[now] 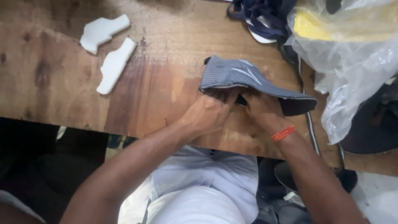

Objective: Inserting foam padding and structural components into shoe uppers at a manufacturing workbench.

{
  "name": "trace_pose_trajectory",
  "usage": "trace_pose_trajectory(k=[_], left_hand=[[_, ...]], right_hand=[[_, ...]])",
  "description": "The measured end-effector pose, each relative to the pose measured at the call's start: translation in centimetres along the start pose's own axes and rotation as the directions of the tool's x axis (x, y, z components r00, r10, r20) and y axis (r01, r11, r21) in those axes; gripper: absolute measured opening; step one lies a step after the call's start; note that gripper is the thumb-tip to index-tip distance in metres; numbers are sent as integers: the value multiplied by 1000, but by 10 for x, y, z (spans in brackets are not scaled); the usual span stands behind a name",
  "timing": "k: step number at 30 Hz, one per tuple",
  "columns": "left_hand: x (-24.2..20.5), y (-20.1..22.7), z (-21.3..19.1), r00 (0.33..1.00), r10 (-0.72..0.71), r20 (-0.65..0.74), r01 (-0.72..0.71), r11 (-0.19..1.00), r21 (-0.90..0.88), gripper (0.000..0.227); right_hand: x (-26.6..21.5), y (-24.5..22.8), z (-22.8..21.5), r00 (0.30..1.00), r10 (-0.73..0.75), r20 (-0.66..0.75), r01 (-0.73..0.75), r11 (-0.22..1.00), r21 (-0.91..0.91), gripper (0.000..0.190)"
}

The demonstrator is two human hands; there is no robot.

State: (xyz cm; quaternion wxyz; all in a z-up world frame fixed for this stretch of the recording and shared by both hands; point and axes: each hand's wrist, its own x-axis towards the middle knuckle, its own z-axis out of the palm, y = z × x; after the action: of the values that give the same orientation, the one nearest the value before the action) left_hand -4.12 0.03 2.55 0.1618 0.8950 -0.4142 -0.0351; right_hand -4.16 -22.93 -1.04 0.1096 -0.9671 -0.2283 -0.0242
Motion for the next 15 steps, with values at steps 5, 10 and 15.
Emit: trace_pose_trajectory(k=[5,10,15], left_hand=[[3,-4,24,998,-48,47,53,993,-108,78],[5,-5,47,959,74,-274,-86,996,-32,77],[-9,-5,35,985,88,-151,-107,987,-120,80]], right_hand=[[-23,-30,-13,995,-86,55,75,982,175,38],[-16,-30,-32,992,-87,91,52,940,336,33],[17,7,-3,993,96,-65,-84,981,178,33]])
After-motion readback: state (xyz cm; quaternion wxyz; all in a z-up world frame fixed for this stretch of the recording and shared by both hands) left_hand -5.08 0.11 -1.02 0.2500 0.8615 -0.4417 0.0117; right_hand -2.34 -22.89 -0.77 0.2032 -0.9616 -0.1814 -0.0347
